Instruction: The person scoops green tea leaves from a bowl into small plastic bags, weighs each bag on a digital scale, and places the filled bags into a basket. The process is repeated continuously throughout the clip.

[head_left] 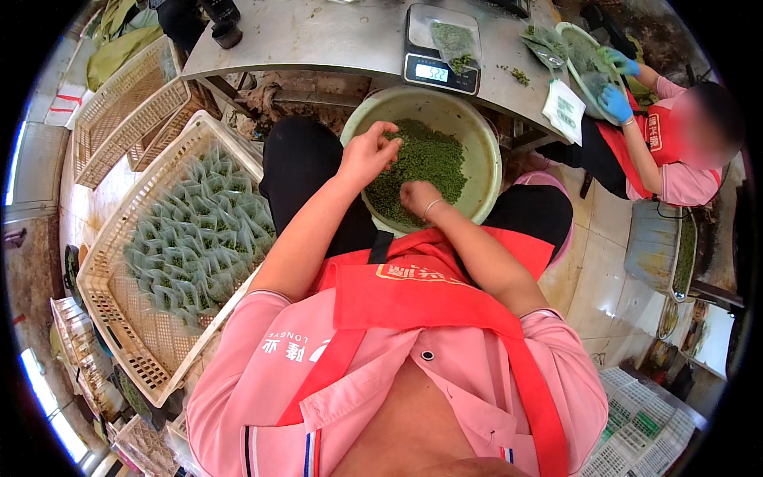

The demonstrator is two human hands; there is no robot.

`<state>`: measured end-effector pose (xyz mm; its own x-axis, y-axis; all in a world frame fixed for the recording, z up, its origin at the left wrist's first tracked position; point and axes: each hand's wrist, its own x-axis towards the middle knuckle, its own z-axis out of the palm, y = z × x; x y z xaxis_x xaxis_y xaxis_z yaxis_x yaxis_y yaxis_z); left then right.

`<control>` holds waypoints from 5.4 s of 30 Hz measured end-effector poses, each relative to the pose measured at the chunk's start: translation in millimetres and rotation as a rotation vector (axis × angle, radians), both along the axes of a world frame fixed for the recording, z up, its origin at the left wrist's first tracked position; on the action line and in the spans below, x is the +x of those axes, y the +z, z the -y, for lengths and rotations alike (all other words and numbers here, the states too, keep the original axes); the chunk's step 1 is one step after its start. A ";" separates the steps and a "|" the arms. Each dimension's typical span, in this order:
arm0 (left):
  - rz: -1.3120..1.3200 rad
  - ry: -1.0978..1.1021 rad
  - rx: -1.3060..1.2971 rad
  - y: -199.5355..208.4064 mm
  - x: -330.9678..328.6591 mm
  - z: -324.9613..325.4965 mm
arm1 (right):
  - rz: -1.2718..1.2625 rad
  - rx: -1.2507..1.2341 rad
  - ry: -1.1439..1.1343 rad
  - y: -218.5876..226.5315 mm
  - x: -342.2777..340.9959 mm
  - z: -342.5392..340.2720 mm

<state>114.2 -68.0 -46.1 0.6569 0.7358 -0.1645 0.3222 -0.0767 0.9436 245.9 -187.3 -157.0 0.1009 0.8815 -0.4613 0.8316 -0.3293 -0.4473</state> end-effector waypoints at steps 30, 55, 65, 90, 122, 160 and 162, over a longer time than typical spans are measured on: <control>0.266 0.231 0.103 20.4 21.3 -102.6 | -0.268 0.815 -0.606 104.3 62.0 -38.3; -0.271 0.298 0.688 9.8 36.4 -98.8 | 0.468 0.364 0.207 185.9 14.3 -176.1; -0.258 0.218 0.812 11.0 40.3 -94.5 | 0.392 0.312 0.243 180.3 21.1 -161.2; 0.092 0.402 0.212 23.2 41.3 -100.7 | 0.130 1.533 -0.713 185.9 258.9 -144.0; 0.465 0.588 0.218 35.5 -67.1 -77.2 | -0.316 0.833 -0.842 84.0 196.9 -42.4; -0.397 0.441 0.640 69.7 -173.5 47.0 | -1.491 0.265 -0.463 95.9 38.9 -6.0; -0.133 0.232 0.690 59.8 -110.5 45.4 | -1.441 0.270 -0.454 97.9 36.8 -3.5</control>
<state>3.7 -113.4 13.7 0.4786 0.8182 0.3185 0.5108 -0.5546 0.6569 282.7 -183.7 -59.0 -0.0023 0.9716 -0.2365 -0.4927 -0.2069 -0.8452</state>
